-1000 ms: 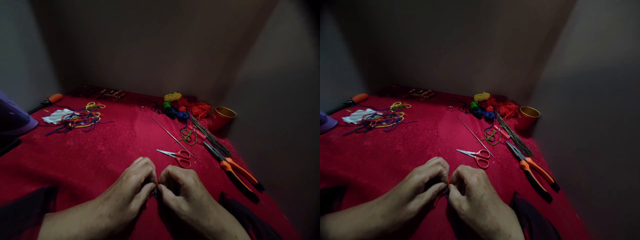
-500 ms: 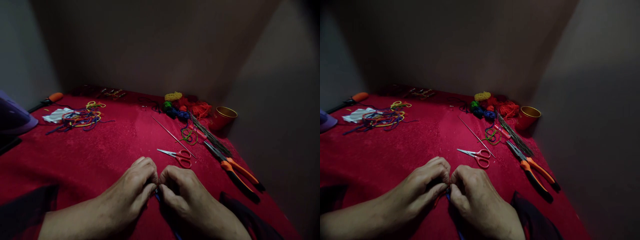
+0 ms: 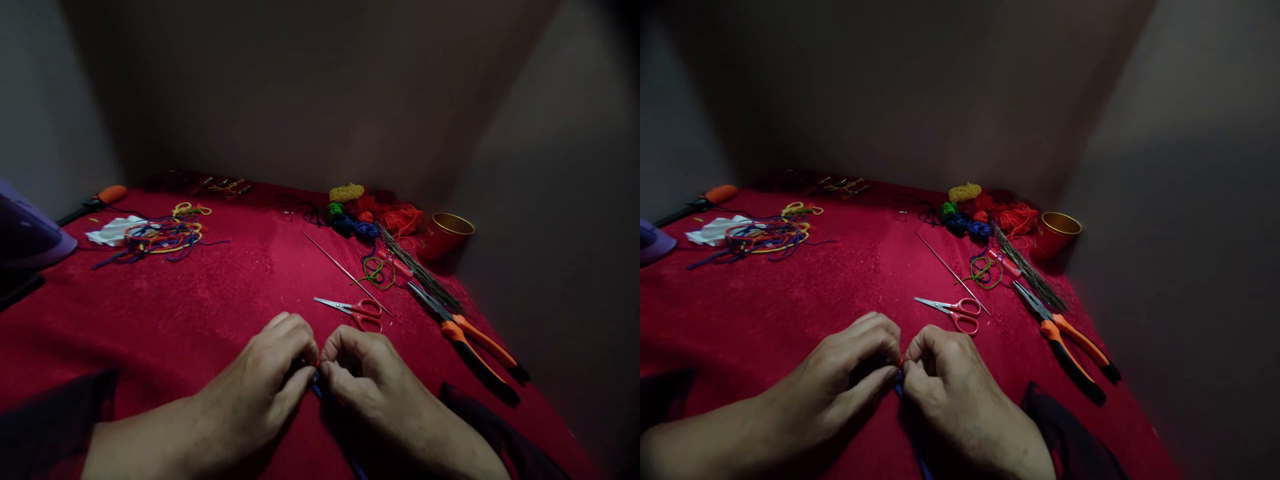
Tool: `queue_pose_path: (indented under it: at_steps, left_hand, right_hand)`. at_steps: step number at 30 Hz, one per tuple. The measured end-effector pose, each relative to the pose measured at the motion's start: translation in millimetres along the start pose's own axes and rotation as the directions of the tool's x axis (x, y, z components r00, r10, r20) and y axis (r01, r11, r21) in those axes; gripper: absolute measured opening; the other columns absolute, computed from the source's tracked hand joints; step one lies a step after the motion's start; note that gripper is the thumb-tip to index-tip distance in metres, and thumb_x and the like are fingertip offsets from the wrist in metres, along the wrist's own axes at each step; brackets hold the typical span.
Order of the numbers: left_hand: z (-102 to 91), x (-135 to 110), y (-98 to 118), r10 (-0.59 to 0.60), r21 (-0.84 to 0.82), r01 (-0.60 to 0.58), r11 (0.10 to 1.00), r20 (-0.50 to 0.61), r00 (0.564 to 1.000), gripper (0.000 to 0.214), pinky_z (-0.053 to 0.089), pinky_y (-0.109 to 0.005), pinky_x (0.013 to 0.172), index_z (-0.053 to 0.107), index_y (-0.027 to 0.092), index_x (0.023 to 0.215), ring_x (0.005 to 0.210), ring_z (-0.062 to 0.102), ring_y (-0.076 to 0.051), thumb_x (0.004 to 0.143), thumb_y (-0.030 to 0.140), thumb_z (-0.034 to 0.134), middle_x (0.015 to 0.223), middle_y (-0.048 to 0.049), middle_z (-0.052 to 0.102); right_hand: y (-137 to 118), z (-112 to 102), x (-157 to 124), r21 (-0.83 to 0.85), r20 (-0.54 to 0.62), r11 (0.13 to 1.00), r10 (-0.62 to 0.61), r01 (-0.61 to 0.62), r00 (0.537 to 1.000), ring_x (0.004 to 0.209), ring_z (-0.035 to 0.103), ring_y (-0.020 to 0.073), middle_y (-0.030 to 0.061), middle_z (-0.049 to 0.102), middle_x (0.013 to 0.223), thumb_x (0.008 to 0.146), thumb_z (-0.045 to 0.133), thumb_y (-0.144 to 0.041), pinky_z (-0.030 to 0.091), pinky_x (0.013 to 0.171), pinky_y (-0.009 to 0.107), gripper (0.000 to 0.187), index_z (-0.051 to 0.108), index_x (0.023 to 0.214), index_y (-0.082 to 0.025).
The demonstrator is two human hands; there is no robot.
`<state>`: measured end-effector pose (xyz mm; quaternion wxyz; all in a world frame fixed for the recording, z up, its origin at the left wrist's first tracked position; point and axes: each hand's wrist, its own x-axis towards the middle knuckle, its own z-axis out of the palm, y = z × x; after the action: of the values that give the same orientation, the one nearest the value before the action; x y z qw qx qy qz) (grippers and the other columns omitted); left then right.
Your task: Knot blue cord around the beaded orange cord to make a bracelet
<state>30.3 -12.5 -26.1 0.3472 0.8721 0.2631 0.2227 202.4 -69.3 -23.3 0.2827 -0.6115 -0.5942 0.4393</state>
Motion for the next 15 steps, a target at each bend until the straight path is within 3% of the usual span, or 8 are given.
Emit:
queue_pose_path:
  at_steps: [8,15]
  left_hand:
    - [3.9,-7.6,0.6,0.251,0.273,-0.236,0.932,-0.019,0.968,0.022,0.044,-0.034,0.067,0.057,0.013,0.082,0.075,0.046,-0.021,0.087,0.002,0.039,0.083,-0.0092,0.058]
    - [2.2,-9.4,3.0,0.283,0.314,-0.277,0.908,0.030,0.959,0.025,0.047,-0.037,0.067,0.059,0.011,0.087,0.075,0.047,-0.023,0.085,0.002,0.036,0.084,-0.0123,0.060]
  right_hand:
    - [-0.6,1.8,0.0,0.023,-0.035,1.000,0.022,-0.021,0.999,0.058,0.042,0.0089,-0.0052,0.052,0.063,0.083,0.052,-0.016,0.028,0.049,0.021,0.011,0.052,0.073,-0.019]
    - [5.0,3.8,1.0,0.100,-0.025,0.995,0.024,-0.021,0.999,0.058,0.041,0.0086,-0.0049,0.052,0.064,0.080,0.052,-0.013,0.028,0.049,0.021,0.008,0.053,0.074,-0.018]
